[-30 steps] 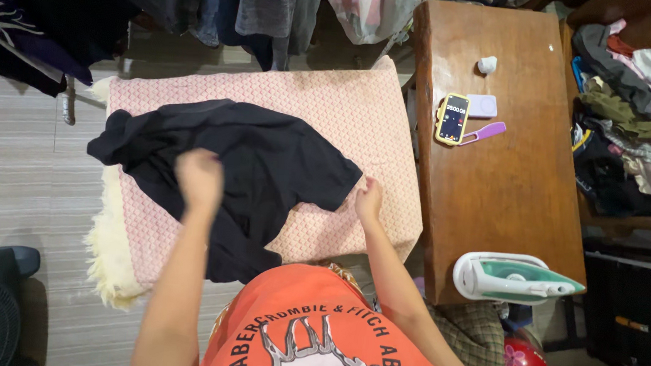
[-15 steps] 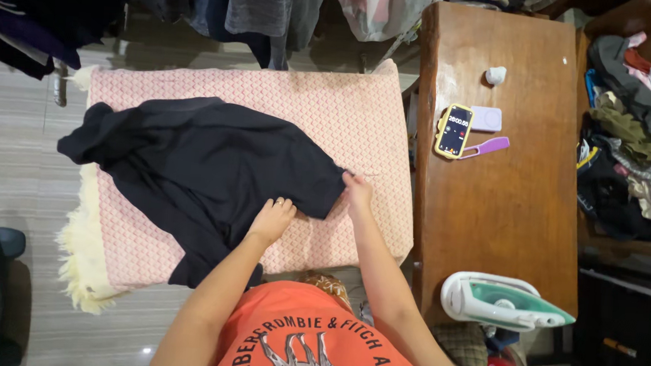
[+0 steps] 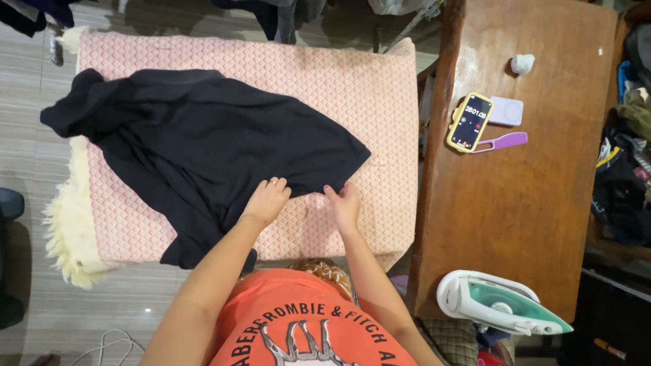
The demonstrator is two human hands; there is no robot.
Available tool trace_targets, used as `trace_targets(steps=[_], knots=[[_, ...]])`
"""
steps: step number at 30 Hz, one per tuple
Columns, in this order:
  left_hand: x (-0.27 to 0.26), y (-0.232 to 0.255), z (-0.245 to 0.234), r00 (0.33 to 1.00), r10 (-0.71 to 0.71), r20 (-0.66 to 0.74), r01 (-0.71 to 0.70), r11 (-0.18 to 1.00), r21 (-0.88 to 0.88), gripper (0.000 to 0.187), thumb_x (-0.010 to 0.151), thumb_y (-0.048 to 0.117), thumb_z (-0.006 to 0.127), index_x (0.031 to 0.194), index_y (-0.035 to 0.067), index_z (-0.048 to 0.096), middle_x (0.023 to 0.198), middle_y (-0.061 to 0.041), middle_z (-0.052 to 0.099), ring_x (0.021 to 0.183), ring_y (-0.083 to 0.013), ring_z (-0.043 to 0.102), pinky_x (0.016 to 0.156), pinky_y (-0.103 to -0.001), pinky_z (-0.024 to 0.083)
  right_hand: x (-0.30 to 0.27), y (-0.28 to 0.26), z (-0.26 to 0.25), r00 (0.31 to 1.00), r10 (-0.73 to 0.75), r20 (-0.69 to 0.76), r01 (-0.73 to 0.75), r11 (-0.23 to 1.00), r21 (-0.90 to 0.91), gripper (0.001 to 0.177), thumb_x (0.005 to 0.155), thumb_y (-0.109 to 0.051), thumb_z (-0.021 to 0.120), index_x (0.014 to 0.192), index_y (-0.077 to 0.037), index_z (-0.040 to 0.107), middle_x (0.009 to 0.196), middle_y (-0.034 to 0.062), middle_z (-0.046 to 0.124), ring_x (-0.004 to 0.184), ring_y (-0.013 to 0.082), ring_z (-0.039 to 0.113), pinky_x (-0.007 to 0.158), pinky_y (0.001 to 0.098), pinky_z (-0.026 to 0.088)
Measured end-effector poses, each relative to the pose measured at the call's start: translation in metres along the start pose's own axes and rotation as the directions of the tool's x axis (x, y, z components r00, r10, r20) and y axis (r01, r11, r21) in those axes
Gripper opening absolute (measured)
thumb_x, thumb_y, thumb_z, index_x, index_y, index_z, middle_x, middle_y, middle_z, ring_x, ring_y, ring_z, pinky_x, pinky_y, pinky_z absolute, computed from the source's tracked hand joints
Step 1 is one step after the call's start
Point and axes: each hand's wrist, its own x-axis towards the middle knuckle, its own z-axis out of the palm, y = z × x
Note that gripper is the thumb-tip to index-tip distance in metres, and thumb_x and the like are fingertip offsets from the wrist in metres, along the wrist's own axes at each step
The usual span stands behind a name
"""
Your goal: The person removes a black shirt from a hanger, places it on a padded ironing surface, and irons it using a handheld iron. They repeatedly adjust the shirt's position and smooth the fabric while ironing different sections.
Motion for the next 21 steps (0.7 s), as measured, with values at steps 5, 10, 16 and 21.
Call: trace_targets(steps=[5,10,16,21], knots=[[-0.002,0.005,0.014,0.999,0.029,-0.025,-0.029,0.999,0.013,0.013,0.086,0.011,0.061,0.096,0.009,0.069,0.106,-0.009,0.063,0.103,-0.0252,0.063,0.083,-0.036,0.053,-0.001,0.013,-0.017,0.998,-0.050,-0.046,0.031,0.940,-0.341,0.038,0.089,-0.011,0.076,0.122,0.003,0.062,0.075,0.0077,0.067,0.065,0.0167,0.064,0.062,0.0337,0.050],[-0.021,0.021,0.004,0.961,0.206,0.185,-0.227,0.969,0.102,0.013,0.092,0.011,0.059,0.099,0.009,0.069,0.106,-0.009,0.064,0.102,-0.0238,0.063,0.087,-0.036,0.052,0.003,0.020,-0.037,0.996,-0.088,0.013,0.083,0.872,-0.482,0.061,0.088,-0.010,0.075,0.144,0.001,0.051,0.075,0.0111,0.065,0.069,0.0254,0.065,0.066,0.0391,0.052],[-0.030,0.019,-0.010,0.961,0.138,-0.239,-0.127,0.990,0.059,0.042,0.072,0.013,0.060,0.113,0.005,0.066,0.095,-0.008,0.063,0.086,-0.0233,0.066,0.071,-0.035,0.053,-0.003,-0.002,-0.032,0.999,-0.006,0.042,0.030,0.790,-0.612,0.082,0.087,-0.012,0.076,0.155,0.000,0.032,0.071,0.0139,0.064,0.068,0.0327,0.066,0.067,0.0437,0.052],[-0.027,0.013,0.007,0.986,0.164,0.025,-0.165,0.986,0.011,0.020,0.087,0.010,0.058,0.105,0.003,0.064,0.099,-0.009,0.061,0.096,-0.0226,0.064,0.083,-0.033,0.054,-0.009,-0.035,-0.026,1.000,-0.014,0.002,0.012,0.742,-0.670,0.091,0.087,-0.012,0.074,0.159,0.001,0.020,0.068,0.0158,0.065,0.064,0.0371,0.064,0.063,0.0482,0.051]])
